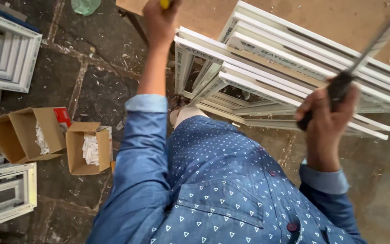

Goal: The person assembles white uPVC window frame profiles on a work table, holding a frame section steady with one hand while tapping and pressing the profiles together with a mallet and a flat metal tool. They reposition the frame sections and continue fitting the joints along the frame.

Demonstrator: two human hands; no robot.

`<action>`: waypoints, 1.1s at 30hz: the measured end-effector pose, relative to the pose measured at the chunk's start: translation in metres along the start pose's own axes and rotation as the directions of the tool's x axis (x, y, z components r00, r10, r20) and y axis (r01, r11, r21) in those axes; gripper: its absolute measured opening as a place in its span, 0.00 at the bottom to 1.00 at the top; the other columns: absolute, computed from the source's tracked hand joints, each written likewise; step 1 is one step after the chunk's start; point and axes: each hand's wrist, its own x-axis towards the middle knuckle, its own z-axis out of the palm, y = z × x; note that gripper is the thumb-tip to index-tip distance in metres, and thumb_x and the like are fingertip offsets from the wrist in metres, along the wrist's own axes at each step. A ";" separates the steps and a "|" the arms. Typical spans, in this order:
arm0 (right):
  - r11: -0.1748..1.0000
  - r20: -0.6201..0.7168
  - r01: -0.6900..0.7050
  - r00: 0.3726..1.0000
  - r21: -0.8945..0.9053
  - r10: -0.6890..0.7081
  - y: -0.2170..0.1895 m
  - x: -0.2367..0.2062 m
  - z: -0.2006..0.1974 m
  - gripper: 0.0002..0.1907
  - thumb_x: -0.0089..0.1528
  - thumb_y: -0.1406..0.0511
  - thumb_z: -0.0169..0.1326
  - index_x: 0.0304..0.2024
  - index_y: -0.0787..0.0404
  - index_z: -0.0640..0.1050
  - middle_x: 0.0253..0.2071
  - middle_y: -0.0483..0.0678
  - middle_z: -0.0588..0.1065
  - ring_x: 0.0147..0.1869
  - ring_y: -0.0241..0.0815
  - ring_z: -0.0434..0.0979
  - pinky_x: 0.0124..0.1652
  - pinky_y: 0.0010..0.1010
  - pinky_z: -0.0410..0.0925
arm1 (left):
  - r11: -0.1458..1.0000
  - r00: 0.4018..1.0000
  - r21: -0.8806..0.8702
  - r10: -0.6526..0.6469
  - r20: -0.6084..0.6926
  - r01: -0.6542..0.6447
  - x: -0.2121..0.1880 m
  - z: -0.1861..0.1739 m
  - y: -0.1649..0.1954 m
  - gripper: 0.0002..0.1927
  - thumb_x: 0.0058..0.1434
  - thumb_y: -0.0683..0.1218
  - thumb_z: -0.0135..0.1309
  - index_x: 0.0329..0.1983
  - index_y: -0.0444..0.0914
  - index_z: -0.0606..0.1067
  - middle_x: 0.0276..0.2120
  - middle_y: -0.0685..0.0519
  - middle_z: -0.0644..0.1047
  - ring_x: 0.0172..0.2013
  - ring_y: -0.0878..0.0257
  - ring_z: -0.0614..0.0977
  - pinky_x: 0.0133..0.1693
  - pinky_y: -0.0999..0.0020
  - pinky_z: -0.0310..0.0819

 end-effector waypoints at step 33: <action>0.991 -0.384 -0.111 0.921 -0.075 0.074 0.072 0.026 0.113 0.14 0.81 0.72 0.56 0.58 0.61 0.63 0.33 0.47 0.69 0.27 0.35 0.70 0.27 0.26 0.68 | 0.957 0.736 -0.242 0.279 0.617 -0.160 0.004 -0.075 -0.041 0.15 0.58 0.39 0.60 0.49 0.41 0.81 0.40 0.52 0.81 0.42 0.52 0.82 0.45 0.61 0.78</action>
